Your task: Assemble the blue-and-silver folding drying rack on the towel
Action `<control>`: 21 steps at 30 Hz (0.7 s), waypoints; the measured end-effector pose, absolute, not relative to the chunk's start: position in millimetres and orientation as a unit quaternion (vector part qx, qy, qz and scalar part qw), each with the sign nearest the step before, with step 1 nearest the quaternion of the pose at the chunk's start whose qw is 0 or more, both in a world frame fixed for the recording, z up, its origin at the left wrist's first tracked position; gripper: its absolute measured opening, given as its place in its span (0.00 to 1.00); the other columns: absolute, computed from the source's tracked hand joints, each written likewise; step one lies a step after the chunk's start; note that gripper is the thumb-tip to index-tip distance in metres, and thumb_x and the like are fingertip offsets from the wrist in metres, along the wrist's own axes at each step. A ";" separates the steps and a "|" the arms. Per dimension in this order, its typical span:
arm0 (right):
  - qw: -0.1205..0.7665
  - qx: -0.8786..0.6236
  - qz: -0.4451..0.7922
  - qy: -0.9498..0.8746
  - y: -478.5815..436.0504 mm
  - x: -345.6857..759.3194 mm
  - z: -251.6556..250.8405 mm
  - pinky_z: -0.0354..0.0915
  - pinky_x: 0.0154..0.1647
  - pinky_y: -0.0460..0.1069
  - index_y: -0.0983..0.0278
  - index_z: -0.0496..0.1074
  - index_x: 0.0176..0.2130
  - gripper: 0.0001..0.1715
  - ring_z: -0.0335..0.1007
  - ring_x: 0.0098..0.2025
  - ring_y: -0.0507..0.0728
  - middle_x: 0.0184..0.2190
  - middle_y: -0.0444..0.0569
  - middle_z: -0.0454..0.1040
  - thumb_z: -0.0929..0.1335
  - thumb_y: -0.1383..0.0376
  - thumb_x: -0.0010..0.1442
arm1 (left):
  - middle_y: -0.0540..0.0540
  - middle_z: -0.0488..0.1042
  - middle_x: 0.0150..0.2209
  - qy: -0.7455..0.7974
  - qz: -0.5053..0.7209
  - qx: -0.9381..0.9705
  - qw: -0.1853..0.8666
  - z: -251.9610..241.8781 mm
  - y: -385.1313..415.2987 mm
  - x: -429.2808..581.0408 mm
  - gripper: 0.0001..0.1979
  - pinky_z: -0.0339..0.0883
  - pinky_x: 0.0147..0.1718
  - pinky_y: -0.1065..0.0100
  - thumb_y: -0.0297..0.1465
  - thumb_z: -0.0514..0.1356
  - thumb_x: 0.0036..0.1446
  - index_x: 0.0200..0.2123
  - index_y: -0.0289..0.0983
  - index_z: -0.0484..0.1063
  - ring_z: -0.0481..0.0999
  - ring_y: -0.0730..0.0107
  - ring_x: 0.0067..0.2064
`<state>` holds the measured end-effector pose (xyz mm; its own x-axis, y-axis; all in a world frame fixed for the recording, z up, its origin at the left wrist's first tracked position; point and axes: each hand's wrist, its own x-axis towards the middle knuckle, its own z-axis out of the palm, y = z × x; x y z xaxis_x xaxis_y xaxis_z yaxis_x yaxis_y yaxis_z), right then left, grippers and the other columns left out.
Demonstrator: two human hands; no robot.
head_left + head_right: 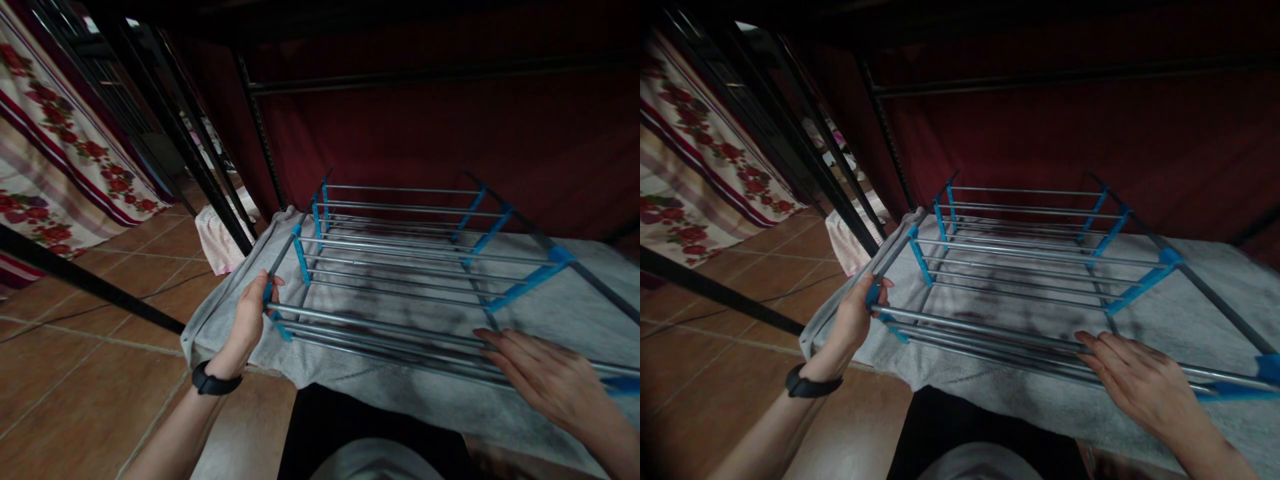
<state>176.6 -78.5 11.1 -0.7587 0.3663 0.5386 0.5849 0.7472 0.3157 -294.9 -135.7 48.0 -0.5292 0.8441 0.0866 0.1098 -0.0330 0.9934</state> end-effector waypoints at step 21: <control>0.223 -0.280 -0.218 -0.908 -76.6 171.9 14.4 0.66 0.42 0.50 0.64 0.70 0.56 0.17 0.76 0.40 0.55 0.43 0.49 0.79 0.63 0.62 0.70 | 0.51 0.63 0.21 0.632 0.593 0.404 0.291 44.9 -140.3 -301.9 0.21 0.57 0.20 0.71 0.48 0.51 0.63 0.34 0.36 0.71 0.61 0.73 0.20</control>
<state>171.9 -76.6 14.4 -0.7436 0.4110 0.5274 0.6054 0.7487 0.2701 -301.9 -140.3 44.9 -0.5031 0.8570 0.1114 0.1658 -0.0308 0.9857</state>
